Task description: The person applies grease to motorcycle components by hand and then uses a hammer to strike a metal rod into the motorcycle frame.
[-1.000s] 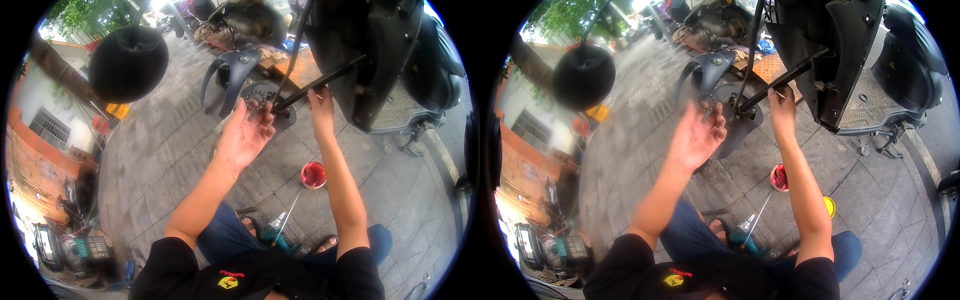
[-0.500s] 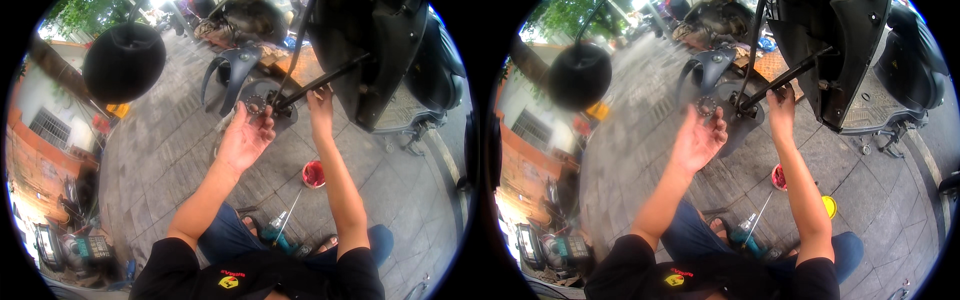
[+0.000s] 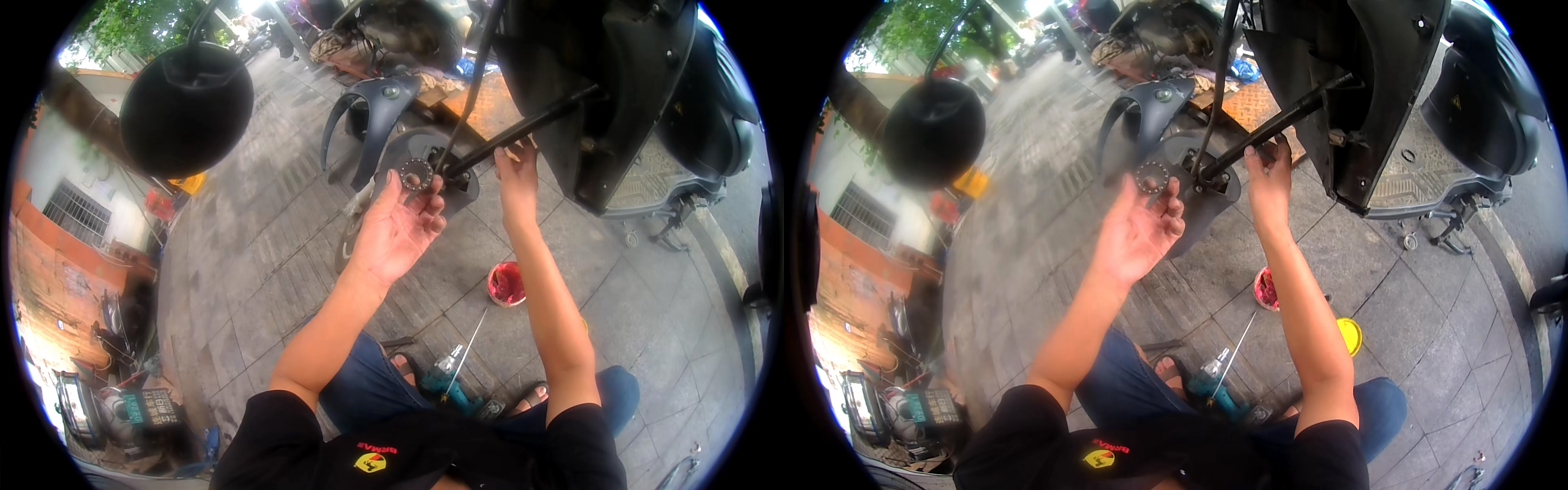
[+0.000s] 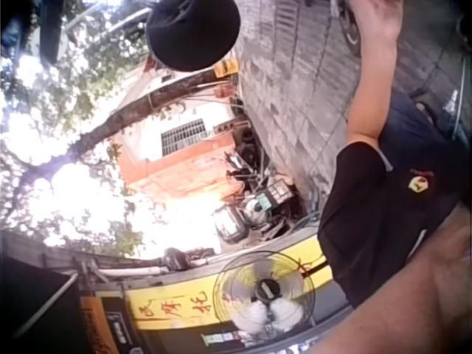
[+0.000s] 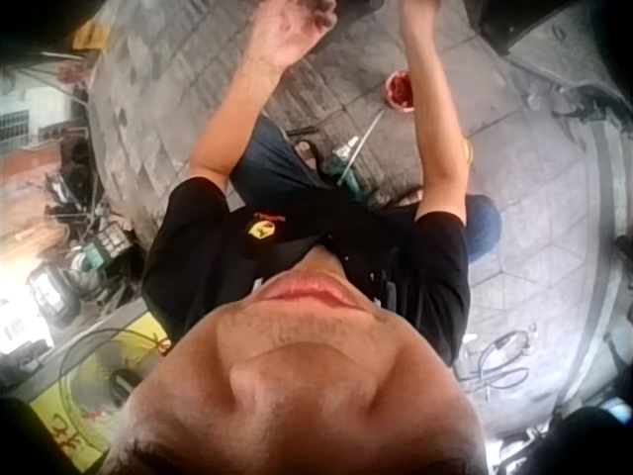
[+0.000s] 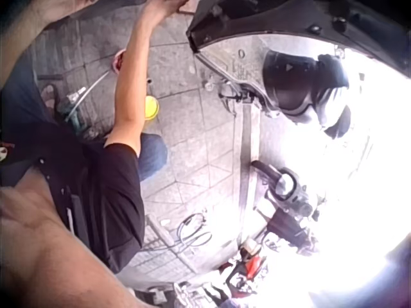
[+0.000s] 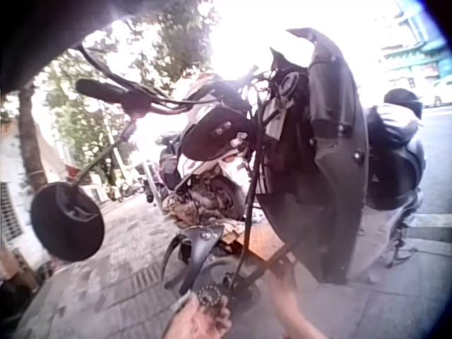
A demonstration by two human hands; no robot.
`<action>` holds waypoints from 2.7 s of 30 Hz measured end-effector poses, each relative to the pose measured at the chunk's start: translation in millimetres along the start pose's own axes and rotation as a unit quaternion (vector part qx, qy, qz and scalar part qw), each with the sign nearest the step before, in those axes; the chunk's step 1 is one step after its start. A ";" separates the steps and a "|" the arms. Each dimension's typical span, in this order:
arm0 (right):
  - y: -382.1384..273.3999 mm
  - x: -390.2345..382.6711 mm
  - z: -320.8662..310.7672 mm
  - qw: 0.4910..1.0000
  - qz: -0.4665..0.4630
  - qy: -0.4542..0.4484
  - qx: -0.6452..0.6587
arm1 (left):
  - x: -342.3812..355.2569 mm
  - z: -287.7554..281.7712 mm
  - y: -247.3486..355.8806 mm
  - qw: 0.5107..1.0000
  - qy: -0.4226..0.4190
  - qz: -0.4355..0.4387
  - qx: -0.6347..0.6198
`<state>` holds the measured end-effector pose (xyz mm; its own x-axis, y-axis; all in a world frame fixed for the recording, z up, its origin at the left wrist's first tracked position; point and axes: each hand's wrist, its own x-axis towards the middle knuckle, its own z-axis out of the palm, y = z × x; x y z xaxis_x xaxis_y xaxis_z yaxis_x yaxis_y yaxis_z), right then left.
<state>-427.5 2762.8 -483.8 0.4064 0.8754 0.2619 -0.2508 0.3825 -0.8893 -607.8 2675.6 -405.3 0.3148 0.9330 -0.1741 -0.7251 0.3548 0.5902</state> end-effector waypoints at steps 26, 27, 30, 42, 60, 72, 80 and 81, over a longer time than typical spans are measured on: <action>5.2 12.7 -28.4 0.993 0.069 0.018 0.090 | 73.4 -243.6 -149.6 0.908 0.238 -0.112 0.325; 2.9 13.7 -28.2 0.992 0.072 0.020 0.102 | 78.5 -273.7 -163.3 0.903 0.277 -0.121 0.306; -2.1 20.4 -37.8 0.989 0.071 0.036 0.123 | 71.5 -318.6 -222.4 0.905 0.340 -0.153 0.207; 20.7 -1.5 -50.3 0.995 0.079 0.038 0.052 | 38.1 -310.5 -272.0 0.785 0.361 -0.200 0.462; 91.6 -99.7 -31.8 0.969 0.188 -0.129 -0.098 | 69.6 -266.9 -307.4 0.941 0.286 -0.176 -0.041; 69.4 -81.6 -19.4 0.979 0.165 -0.105 -0.060 | 78.6 -248.9 -237.8 0.632 -0.260 -0.192 0.705; 60.9 -76.9 -6.2 0.976 0.178 -0.105 0.068 | -35.5 -29.9 -45.1 0.367 -0.350 -0.178 0.843; 56.2 -71.2 -8.1 0.976 0.170 -0.113 0.070 | -40.4 -11.9 -42.2 0.438 -0.341 -0.110 0.824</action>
<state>-463.4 2719.5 -555.5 0.0783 0.9957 0.0504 -0.4622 0.0810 -0.8831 -597.1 2623.6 -432.5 0.7837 0.4527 -0.4252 0.6196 -0.6183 0.4835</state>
